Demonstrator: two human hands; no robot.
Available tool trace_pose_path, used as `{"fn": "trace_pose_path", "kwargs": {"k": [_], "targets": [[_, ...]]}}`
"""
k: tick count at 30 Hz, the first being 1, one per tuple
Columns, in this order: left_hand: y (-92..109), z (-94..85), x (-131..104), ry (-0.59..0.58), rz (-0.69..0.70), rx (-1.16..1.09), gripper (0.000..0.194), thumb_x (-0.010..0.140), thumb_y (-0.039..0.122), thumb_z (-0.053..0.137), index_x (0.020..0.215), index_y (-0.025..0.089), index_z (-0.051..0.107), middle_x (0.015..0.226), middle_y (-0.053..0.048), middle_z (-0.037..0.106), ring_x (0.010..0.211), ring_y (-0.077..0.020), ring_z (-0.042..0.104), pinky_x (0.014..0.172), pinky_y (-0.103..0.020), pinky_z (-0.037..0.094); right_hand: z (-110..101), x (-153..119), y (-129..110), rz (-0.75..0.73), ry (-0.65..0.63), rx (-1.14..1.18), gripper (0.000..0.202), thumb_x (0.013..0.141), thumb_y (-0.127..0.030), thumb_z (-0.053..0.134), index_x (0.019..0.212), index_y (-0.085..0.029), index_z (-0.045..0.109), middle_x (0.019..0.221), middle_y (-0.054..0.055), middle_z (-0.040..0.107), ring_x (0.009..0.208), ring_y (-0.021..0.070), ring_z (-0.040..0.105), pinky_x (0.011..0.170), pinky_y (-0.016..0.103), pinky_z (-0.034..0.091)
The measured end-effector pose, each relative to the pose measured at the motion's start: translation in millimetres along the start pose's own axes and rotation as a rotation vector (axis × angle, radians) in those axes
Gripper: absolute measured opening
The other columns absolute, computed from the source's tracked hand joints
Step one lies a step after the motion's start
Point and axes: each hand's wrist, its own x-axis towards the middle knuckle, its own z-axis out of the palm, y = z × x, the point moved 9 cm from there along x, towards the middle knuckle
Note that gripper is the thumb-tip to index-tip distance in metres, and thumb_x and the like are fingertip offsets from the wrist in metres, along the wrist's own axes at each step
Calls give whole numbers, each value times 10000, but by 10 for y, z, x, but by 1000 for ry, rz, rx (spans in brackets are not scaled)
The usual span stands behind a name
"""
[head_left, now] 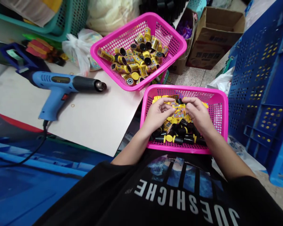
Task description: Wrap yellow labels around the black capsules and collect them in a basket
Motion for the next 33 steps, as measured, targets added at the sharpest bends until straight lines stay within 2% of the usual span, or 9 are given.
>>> {"fn": "trace_pose_path", "kwargs": {"k": [4,7,12,15,18,21,26,29,33], "targets": [[28,28,-15,14,27,-6,407,750,222,820,1132,196,684,745,38,650,667,-88,633,669,-219,535,87,93,118,118,-10,125,496,761,-351,840,1162,-278,558,839,-38,654,794,144,649,771,297,548],[90,-36,20,33,69,-18,489,713,217,848,1174,212,683,715,50,640,634,-88,628,640,-210,531,-48,292,18,72,34,0,343,880,-420,725,1143,-255,580,781,-27,648,733,152,640,721,310,528],[233,-391,83,203,151,73,292,783,277,789,1056,204,716,602,57,625,520,-97,613,562,-217,515,-131,553,3,-48,2,-874,299,1015,-409,502,961,-193,702,913,108,717,930,276,623,829,427,463],[228,-496,87,242,126,115,242,768,314,801,966,185,745,632,31,674,537,-110,635,563,-228,529,196,491,253,-147,-200,-1326,372,945,-393,641,1231,-159,685,1103,180,725,1109,367,544,891,466,404],[216,-547,58,277,106,123,272,733,376,844,896,167,786,734,-14,745,635,-123,667,613,-233,550,371,415,438,-174,-290,-1439,539,954,-333,624,1469,-189,555,1157,189,720,1151,382,506,910,480,379],[208,-583,27,298,81,113,292,710,410,872,878,178,816,777,-31,772,688,-130,672,651,-238,558,273,408,381,-144,-261,-1247,518,966,-314,581,1479,-241,566,1147,154,731,1153,369,524,948,513,401],[106,-580,36,263,-3,71,383,676,486,893,921,198,835,889,-66,806,755,-159,700,647,-246,569,-207,291,55,-17,-17,-304,557,898,-444,647,1429,-291,589,1161,81,701,886,227,647,775,408,560],[-4,-493,55,214,-67,-32,448,664,534,892,954,198,832,985,-80,807,807,-181,731,661,-264,599,-226,142,-14,45,-12,99,498,839,-513,722,1284,-297,658,931,17,694,722,165,646,689,349,587],[-63,-362,47,201,-112,-146,482,632,552,908,931,183,824,1006,-83,800,844,-196,754,682,-279,632,-117,58,-28,63,-31,255,429,734,-445,863,1066,-261,664,937,-1,724,768,142,697,735,298,608]]}}
